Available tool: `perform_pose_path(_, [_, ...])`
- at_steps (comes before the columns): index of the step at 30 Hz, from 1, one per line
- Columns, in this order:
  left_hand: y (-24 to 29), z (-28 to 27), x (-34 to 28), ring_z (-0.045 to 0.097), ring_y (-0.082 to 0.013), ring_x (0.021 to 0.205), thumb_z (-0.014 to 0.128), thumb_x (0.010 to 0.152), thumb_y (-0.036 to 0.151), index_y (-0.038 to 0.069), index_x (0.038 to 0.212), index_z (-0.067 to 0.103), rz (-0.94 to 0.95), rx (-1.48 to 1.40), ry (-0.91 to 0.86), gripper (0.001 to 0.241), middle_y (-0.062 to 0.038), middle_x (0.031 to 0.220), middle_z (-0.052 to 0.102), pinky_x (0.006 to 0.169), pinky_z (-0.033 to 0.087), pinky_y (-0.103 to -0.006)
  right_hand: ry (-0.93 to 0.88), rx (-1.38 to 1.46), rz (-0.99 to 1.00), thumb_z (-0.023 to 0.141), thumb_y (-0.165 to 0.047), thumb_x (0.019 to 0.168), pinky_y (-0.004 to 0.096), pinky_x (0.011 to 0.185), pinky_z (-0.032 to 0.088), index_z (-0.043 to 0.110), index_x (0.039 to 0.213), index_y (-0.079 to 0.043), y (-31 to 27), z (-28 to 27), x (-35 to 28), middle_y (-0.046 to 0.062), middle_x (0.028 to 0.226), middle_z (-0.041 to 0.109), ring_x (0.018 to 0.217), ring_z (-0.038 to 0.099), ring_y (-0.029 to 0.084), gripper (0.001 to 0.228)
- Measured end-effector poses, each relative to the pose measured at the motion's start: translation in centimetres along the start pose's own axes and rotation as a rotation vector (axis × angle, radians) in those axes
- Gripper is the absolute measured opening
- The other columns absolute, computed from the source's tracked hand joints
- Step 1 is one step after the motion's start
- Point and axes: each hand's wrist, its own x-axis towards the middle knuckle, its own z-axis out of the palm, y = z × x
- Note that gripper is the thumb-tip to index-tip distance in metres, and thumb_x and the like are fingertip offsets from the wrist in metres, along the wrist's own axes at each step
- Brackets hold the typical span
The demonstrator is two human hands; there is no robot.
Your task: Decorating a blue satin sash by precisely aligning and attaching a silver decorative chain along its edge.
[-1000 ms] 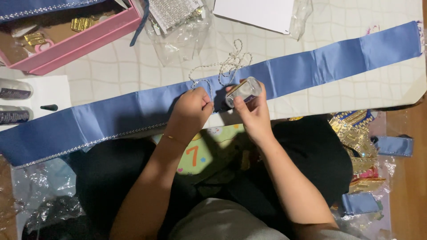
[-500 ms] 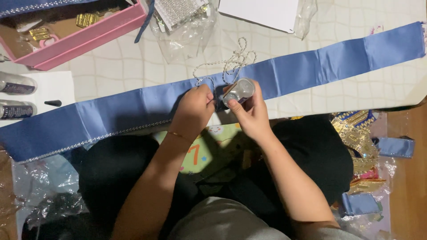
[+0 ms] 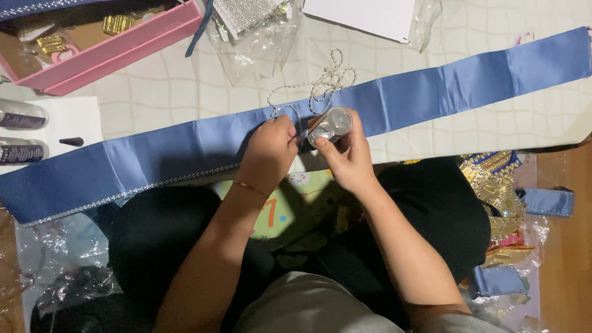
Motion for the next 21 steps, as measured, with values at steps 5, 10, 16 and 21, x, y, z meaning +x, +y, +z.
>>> perform_pose_path(5, [-0.2, 0.4, 0.1, 0.069, -0.0329, 0.078, 0.074, 0.085, 0.020, 0.014, 0.090, 0.054, 0.004, 0.010, 0.004, 0.021, -0.007, 0.075, 0.059, 0.071, 0.057, -0.0422, 0.005, -0.010, 0.007, 0.068, -0.015, 0.101, 0.045, 0.097, 0.052, 0.043, 0.130, -0.003, -0.1, 0.1, -0.1, 0.022, 0.114, 0.068, 0.107, 0.066, 0.027, 0.040])
perform_pose_path(10, [0.1, 0.0, 0.1, 0.068, -0.0370, 0.077, 0.073, 0.086, 0.017, 0.011, 0.091, 0.053, -0.010, -0.035, -0.018, 0.021, -0.010, 0.075, 0.059, 0.069, 0.056, -0.0457, 0.037, -0.073, 0.005, 0.069, -0.018, 0.100, 0.048, 0.098, 0.052, 0.045, 0.129, -0.003, -0.6, 0.4, 0.0, 0.023, 0.113, 0.069, 0.108, 0.067, 0.030, 0.040])
perform_pose_path(16, [0.5, -0.4, 0.0, 0.069, -0.0353, 0.077, 0.074, 0.086, 0.016, 0.011, 0.090, 0.054, 0.004, -0.024, -0.007, 0.021, -0.009, 0.074, 0.058, 0.067, 0.057, -0.0436, 0.042, -0.062, 0.005, 0.070, -0.018, 0.099, 0.046, 0.097, 0.053, 0.047, 0.127, -0.003, -0.9, 0.6, 0.1, 0.022, 0.112, 0.070, 0.106, 0.068, 0.028, 0.039])
perform_pose_path(21, [-0.7, 0.6, 0.3, 0.068, -0.0354, 0.074, 0.074, 0.086, 0.015, 0.010, 0.090, 0.054, 0.046, -0.062, 0.023, 0.020, -0.009, 0.072, 0.058, 0.066, 0.056, -0.0450, 0.038, -0.062, 0.030, 0.071, -0.018, 0.099, 0.046, 0.096, 0.053, 0.047, 0.129, -0.004, -0.9, 0.5, 0.0, 0.021, 0.111, 0.070, 0.106, 0.068, 0.027, 0.040])
